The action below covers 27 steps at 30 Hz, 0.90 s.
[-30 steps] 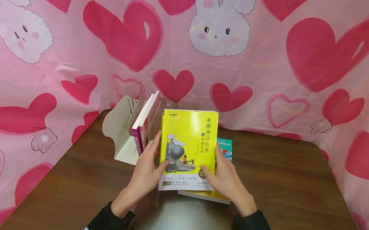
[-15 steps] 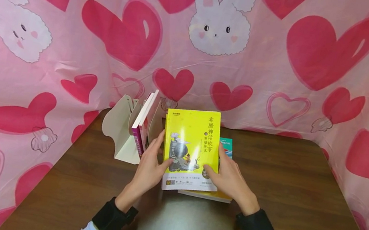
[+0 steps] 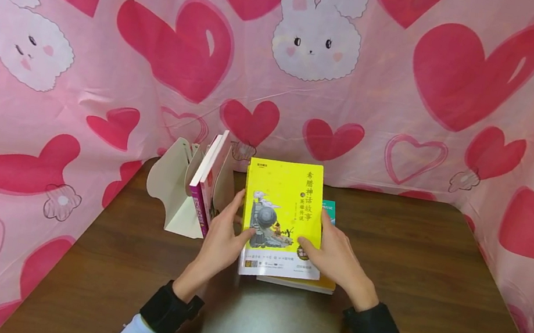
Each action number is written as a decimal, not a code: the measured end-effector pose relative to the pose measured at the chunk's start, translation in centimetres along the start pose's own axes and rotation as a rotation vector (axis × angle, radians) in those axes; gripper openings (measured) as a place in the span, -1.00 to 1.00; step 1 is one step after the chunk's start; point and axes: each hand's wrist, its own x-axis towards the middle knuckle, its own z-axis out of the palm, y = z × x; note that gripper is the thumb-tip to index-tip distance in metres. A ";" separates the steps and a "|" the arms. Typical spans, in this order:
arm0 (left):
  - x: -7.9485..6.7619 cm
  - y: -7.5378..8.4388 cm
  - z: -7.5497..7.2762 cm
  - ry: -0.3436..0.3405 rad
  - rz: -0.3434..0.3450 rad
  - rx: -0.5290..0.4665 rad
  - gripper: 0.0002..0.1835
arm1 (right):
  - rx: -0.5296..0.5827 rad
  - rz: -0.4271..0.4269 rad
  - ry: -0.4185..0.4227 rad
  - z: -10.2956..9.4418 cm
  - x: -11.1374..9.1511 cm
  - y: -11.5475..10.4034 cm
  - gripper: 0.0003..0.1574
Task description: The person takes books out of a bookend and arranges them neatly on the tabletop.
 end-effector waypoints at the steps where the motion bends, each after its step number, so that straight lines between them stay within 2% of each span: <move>1: 0.1 0.0 0.1 -0.003 0.001 -0.008 -0.01 | -0.001 0.002 -0.002 -0.1 0.0 0.0 0.04; 5: 0.5 -0.1 0.4 -0.011 0.006 -0.026 -0.03 | -0.026 0.006 -0.002 -0.4 0.0 0.2 0.06; 12: 0.9 -0.1 0.7 -0.050 0.006 0.007 -0.06 | -0.038 0.029 -0.002 -0.7 0.0 0.4 0.06; 21: 1.4 -0.1 1.0 -0.100 -0.004 0.060 -0.02 | -0.036 0.036 -0.007 -1.0 0.0 0.8 0.02; 27: 1.9 -0.3 1.5 -0.135 -0.020 0.076 0.08 | -0.034 0.043 -0.010 -1.3 0.0 0.9 -0.01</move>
